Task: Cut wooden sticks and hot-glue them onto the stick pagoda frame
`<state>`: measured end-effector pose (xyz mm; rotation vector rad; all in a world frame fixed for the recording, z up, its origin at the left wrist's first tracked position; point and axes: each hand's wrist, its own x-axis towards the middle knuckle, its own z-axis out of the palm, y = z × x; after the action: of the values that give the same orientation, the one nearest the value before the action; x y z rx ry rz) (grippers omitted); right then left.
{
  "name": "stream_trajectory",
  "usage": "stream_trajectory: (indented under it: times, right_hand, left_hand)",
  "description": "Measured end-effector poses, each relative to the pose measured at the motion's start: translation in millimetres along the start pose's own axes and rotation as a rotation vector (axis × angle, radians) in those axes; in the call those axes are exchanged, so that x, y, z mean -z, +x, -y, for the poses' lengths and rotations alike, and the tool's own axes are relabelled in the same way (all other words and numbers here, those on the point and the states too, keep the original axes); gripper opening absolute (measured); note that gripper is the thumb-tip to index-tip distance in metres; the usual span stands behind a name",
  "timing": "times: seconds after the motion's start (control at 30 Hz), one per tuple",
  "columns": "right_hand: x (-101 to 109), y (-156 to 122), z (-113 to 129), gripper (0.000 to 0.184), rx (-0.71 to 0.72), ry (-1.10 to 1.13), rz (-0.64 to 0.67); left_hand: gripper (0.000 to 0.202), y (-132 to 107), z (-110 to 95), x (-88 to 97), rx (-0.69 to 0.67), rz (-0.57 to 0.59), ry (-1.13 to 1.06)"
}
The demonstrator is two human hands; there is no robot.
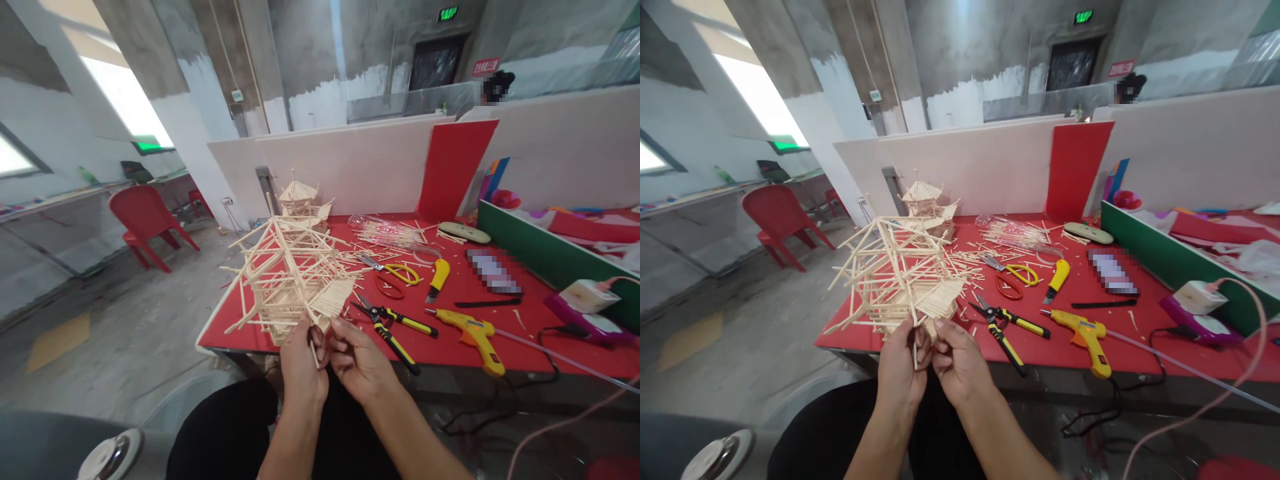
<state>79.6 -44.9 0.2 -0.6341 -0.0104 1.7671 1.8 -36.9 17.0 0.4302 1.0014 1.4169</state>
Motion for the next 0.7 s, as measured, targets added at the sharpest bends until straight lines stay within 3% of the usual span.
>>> stream_trajectory:
  times: [0.7]
  right_hand:
    - [-3.1, -6.4, -9.8, 0.039, 0.122, -0.116, -0.079]
  left_hand:
    - [0.035, -0.8, -2.2, -0.6, 0.01, -0.006, 0.013]
